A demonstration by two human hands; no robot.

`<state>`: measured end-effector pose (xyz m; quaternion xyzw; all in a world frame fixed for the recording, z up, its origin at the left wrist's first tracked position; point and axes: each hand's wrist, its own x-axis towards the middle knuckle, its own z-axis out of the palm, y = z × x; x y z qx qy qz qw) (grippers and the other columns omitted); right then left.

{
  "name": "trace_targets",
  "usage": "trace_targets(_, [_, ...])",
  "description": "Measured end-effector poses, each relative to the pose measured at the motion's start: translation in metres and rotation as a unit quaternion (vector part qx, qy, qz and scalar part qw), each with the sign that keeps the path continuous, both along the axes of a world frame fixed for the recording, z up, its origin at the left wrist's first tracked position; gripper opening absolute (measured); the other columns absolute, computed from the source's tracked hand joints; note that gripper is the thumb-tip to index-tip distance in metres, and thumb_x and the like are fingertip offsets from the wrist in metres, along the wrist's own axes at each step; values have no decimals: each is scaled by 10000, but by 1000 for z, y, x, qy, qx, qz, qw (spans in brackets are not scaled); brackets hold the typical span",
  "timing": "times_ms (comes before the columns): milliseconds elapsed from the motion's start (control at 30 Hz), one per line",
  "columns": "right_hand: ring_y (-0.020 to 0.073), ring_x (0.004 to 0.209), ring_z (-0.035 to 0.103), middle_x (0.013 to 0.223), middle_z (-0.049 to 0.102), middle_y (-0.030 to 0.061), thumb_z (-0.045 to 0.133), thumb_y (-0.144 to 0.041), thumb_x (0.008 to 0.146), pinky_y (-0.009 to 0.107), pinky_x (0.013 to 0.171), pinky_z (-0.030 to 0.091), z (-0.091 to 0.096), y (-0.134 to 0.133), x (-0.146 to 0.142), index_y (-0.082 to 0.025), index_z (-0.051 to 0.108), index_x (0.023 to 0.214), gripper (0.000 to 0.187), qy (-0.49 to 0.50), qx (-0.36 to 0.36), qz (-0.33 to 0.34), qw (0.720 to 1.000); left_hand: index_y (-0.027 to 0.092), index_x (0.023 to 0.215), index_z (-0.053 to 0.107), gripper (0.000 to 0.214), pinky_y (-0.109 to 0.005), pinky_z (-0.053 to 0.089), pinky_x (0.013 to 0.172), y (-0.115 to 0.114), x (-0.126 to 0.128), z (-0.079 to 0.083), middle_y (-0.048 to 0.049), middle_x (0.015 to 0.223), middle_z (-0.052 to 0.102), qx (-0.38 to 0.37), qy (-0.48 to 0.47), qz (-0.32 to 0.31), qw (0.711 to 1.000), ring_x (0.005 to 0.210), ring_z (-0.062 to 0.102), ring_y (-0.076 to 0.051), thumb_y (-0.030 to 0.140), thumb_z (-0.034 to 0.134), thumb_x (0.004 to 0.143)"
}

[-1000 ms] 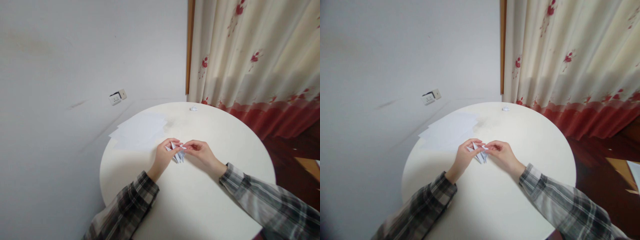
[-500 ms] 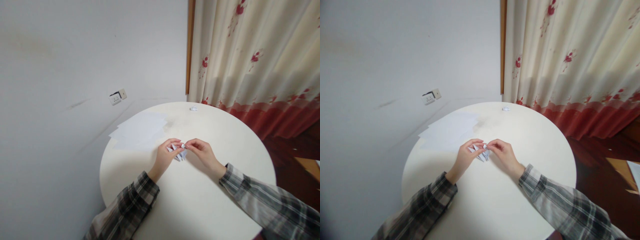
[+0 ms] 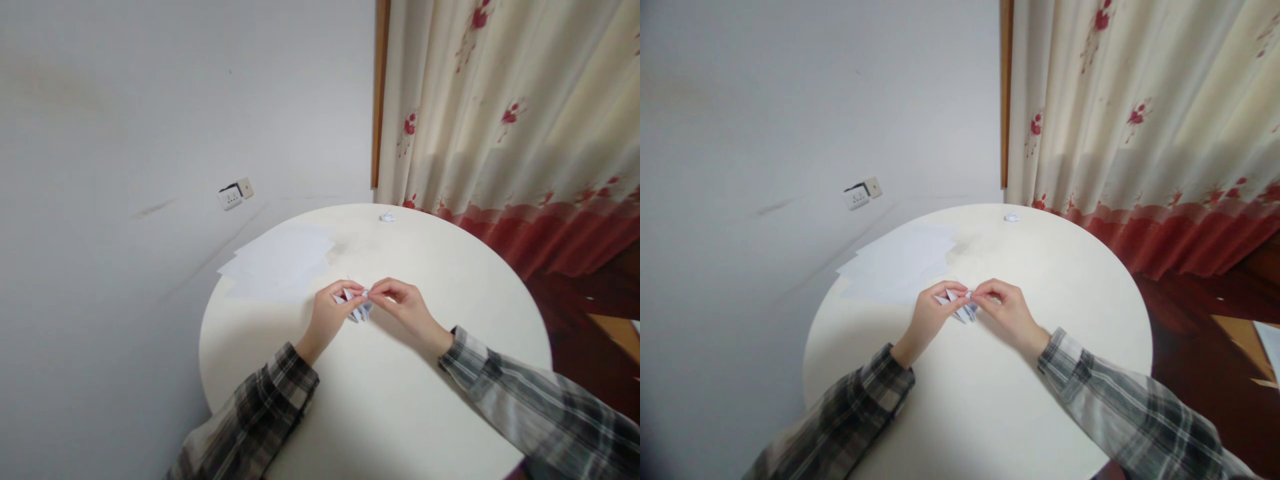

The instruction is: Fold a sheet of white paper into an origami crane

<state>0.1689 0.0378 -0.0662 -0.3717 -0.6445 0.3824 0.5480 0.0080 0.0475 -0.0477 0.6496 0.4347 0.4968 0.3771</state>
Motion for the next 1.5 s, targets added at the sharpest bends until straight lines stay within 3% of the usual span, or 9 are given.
trace_targets(433, [141, 643, 571, 694, 636, 28, 666, -427, 677, 266, 605, 463, -5, 7, 1, -178, 624, 679, 252, 7, -48, 29, 998, 161, 714, 678, 121, -239, 481, 538, 6, -4, -14, -15, 658, 668, 10, 6, 4, 1000, 598, 611, -151, 243, 709, 630])
trace_targets(733, [137, 643, 559, 678, 630, 10, 624, -393, 731, 261, 622, 439, -5, 7, 3, -182, 618, 710, 212, -48, -35, -16, 998, 159, 693, 673, 120, -234, 479, 516, 6, -2, -9, -17, 650, 663, 13, 3, -1, 1000, 587, 607, -148, 247, 715, 623])
trace_targets(1000, [127, 608, 564, 655, 640, 10, 690, -441, 637, 255, 584, 457, -5, 8, -1, -174, 618, 664, 278, 43, -94, 31, 994, 166, 679, 671, 90, -236, 478, 513, 4, -3, -8, -9, 639, 662, 11, -1, -3, 1000, 587, 610, -152, 221, 709, 618])
trace_targets(1500, [134, 648, 593, 716, 670, 32, 751, -367, 573, 270, 626, 468, 0, 7, -1, -166, 640, 601, 232, 94, -126, 40, 987, 177, 707, 665, 100, -233, 482, 558, 3, -2, -10, -13, 704, 685, 15, -14, -11, 1000, 650, 638, -156, 171, 706, 616])
